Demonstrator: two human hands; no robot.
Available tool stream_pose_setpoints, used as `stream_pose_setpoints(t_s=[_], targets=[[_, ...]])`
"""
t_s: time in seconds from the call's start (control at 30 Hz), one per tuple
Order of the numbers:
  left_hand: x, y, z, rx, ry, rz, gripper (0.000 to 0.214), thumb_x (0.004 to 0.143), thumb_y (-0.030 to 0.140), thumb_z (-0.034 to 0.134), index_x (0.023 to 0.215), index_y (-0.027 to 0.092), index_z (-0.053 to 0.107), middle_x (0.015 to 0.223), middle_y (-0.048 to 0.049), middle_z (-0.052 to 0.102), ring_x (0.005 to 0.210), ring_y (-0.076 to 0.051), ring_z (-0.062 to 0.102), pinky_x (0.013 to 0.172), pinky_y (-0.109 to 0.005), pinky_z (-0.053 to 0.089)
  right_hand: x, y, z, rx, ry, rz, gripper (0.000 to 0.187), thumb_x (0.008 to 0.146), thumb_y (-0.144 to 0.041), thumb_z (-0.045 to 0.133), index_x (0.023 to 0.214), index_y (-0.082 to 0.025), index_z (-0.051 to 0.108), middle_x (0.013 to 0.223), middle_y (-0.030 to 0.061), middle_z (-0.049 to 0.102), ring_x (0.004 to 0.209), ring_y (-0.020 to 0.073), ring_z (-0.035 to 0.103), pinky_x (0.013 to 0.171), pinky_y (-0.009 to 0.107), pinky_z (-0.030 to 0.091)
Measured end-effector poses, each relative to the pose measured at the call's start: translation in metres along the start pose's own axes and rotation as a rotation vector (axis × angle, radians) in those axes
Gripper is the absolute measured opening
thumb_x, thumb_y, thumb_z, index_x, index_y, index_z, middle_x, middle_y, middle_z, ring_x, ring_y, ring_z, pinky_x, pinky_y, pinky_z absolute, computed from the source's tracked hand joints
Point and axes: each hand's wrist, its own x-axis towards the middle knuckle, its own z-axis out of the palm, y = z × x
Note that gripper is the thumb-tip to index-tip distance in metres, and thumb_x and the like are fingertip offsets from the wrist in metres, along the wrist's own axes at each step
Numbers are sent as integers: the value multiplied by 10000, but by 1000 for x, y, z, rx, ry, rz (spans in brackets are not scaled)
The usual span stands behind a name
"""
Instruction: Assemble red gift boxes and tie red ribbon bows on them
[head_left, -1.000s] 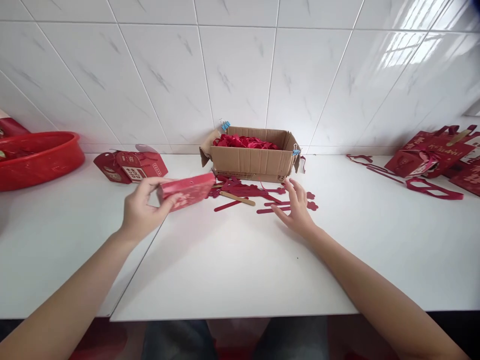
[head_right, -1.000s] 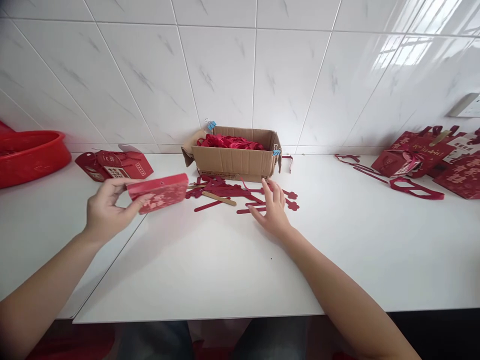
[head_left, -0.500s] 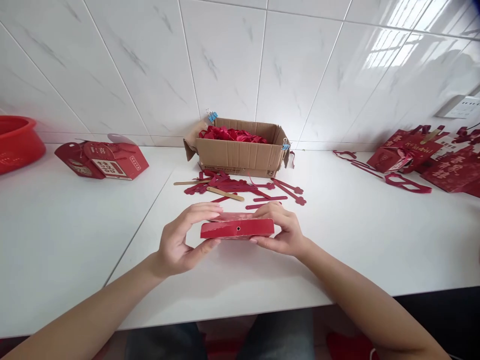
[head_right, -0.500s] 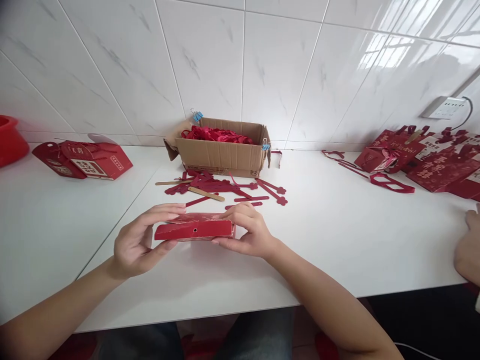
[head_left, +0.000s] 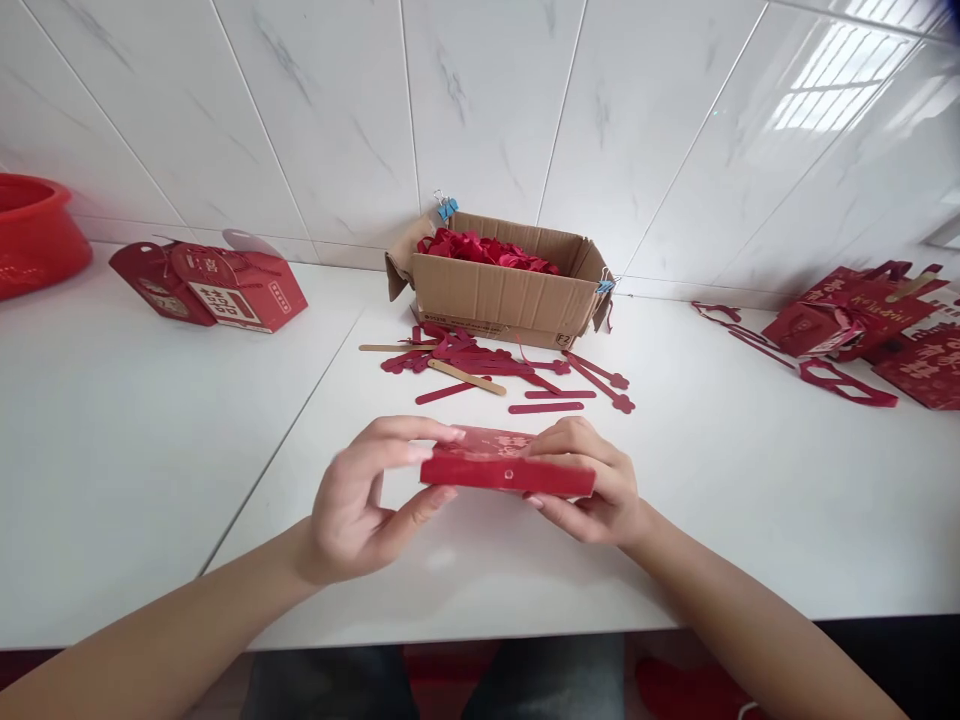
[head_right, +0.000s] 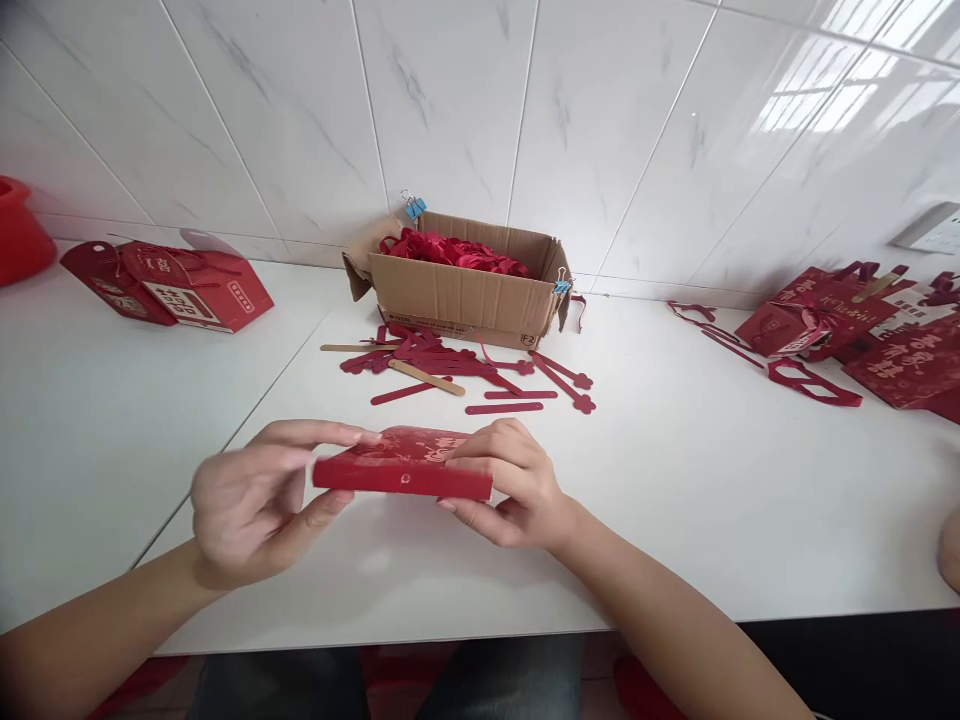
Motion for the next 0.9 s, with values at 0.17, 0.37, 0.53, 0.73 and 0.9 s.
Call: stream_pose_setpoints(t_s=[0.17,0.37,0.53,0.73,0.9], targets=[[3,4,-1,88,-101,45,370,854,53,554,1190,204,587,923,-78,672,847,-178,671,684,-285,603,2,-1,0,15,-25,-12,226,793,-170,661,1012,-172,603,871,107,699,759,215,648,629,372,516],[4,8,-1,133,-136,6,167,909,214,552,1039,167,644,892,-88,637,805,-170,657,677,-279,590,0,-5,1,46,-57,-2,202,816,-198,641,1017,-180,630,866,101,701,767,214,651,651,380,517],[4,3,0,146,-142,33,136,903,213,584,974,157,685,901,-98,682,791,-168,660,684,-281,577,-1,29,-12,298,-126,316,572,920,-646,329,890,-201,688,875,99,713,851,225,676,785,410,548],[4,-11,-2,64,-14,8,281,839,126,641,1106,195,693,877,-73,730,779,-174,669,682,-299,569,4,111,-33,-502,-363,943,304,856,-244,572,1118,-132,675,1150,132,657,993,216,633,926,342,478],[4,-16,-3,66,51,-116,347,852,141,635,1182,241,675,976,-66,719,840,-158,668,714,-273,571,15,141,-26,-580,-531,1056,160,787,-179,617,859,-138,754,922,122,712,888,230,640,790,304,474]])
